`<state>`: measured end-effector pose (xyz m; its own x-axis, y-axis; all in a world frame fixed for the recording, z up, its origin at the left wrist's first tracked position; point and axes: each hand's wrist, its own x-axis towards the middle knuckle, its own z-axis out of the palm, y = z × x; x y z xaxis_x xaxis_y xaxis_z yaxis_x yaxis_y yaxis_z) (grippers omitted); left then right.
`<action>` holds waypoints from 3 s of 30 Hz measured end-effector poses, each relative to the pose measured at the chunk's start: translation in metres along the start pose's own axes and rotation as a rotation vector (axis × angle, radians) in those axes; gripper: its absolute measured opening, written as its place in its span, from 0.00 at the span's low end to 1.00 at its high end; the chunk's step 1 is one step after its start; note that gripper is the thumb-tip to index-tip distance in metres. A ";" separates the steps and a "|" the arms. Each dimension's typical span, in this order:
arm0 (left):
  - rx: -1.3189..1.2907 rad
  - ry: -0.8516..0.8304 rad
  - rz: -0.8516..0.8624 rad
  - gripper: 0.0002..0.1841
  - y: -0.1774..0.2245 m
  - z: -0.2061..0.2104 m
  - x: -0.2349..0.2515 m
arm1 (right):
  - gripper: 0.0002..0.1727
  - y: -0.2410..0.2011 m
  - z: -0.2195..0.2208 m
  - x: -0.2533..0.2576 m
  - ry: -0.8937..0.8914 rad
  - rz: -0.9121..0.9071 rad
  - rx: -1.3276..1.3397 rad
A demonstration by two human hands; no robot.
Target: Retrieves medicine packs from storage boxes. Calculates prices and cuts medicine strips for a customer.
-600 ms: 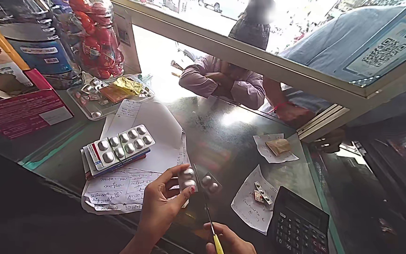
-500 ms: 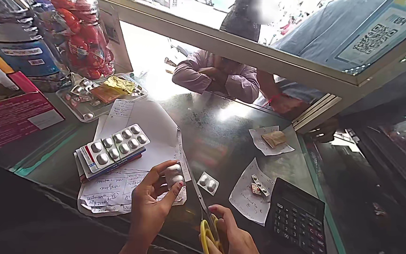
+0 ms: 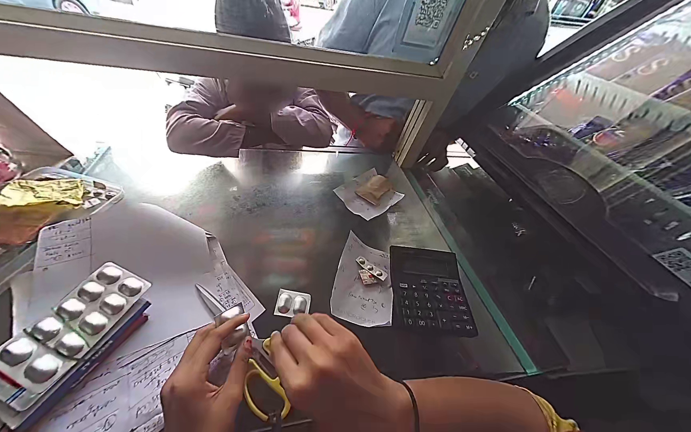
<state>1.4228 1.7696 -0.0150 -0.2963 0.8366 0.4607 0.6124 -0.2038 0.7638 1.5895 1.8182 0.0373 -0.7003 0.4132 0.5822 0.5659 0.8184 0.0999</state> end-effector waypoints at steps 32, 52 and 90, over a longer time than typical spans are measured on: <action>0.188 -0.359 0.615 0.13 0.050 0.064 -0.005 | 0.23 0.113 -0.008 -0.084 -0.279 0.161 0.082; 0.092 -0.476 0.756 0.11 0.062 0.086 -0.009 | 0.18 0.154 -0.035 -0.138 -0.238 0.133 0.382; 0.210 -0.393 0.711 0.13 0.052 0.094 -0.013 | 0.22 0.135 -0.020 -0.108 -0.293 0.239 0.100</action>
<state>1.5274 1.7960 -0.0236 0.4646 0.6689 0.5803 0.6920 -0.6831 0.2334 1.7499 1.8761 0.0038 -0.6567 0.6812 0.3234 0.6929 0.7144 -0.0979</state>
